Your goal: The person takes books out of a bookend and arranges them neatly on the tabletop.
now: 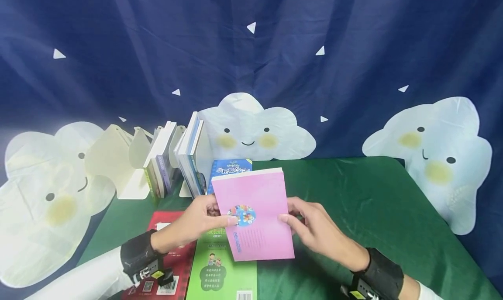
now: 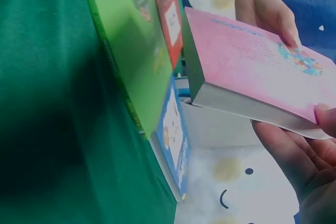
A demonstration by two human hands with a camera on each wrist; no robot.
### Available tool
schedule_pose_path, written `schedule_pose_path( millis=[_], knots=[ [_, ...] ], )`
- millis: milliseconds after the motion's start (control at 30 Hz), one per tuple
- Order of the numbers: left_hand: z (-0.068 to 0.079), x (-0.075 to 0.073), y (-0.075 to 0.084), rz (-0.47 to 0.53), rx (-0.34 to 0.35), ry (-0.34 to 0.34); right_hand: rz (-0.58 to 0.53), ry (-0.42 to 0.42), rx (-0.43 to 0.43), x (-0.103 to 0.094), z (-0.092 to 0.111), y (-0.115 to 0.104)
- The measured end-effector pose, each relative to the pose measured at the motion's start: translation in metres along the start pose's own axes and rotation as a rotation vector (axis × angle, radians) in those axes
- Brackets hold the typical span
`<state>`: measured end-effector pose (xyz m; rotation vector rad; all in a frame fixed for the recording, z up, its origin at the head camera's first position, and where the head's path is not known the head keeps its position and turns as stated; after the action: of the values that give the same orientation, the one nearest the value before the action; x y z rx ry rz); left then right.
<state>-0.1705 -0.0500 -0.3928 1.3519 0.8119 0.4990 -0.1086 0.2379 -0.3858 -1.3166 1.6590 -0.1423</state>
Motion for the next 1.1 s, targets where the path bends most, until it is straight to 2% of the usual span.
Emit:
schedule_pose_path(
  millis=[167, 267, 333, 467, 600, 700, 800, 867, 967, 1100],
  knots=[
    [-0.005, -0.006, 0.000, 0.032, 0.019, -0.001, -0.115, 0.010, 0.062, -0.008, -0.012, 0.007],
    [-0.005, -0.010, -0.001, 0.018, 0.036, 0.003, -0.170, 0.024, 0.107, -0.014, -0.018, 0.012],
    [-0.005, -0.014, -0.001, -0.078, 0.067, 0.033, -0.200, 0.030, 0.149, -0.018, -0.022, 0.017],
    [-0.004, -0.024, 0.001, -0.380, 0.141, 0.118, -0.253, 0.045, 0.238, -0.028, -0.030, 0.027],
    [-0.001, -0.036, -0.002, -0.675, 0.261, 0.186, -0.291, 0.058, 0.309, -0.037, -0.041, 0.038],
    [0.001, -0.045, -0.008, -0.851, 0.391, 0.237, -0.298, 0.061, 0.367, -0.040, -0.048, 0.051],
    [0.003, -0.051, -0.012, -0.937, 0.468, 0.266, -0.303, 0.053, 0.407, -0.041, -0.051, 0.066],
    [0.006, -0.053, -0.015, -0.957, 0.491, 0.272, -0.314, 0.050, 0.431, -0.041, -0.052, 0.075],
    [0.010, -0.055, -0.019, -0.975, 0.490, 0.278, -0.342, 0.047, 0.477, -0.039, -0.053, 0.088],
    [0.015, -0.059, -0.021, -0.986, 0.454, 0.299, -0.363, 0.054, 0.545, -0.036, -0.057, 0.103]
  ],
)
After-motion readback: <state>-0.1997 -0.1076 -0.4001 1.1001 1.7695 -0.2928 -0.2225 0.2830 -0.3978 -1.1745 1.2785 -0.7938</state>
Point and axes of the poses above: each hand's wrist, its own z-axis away from the middle knuckle, its own x-axis out of the palm, y = z × x, the point moved 1 cm from there along -z, towards the middle knuckle, and after that the axes turned 7 degrees about -x, right-handed, at the moved point
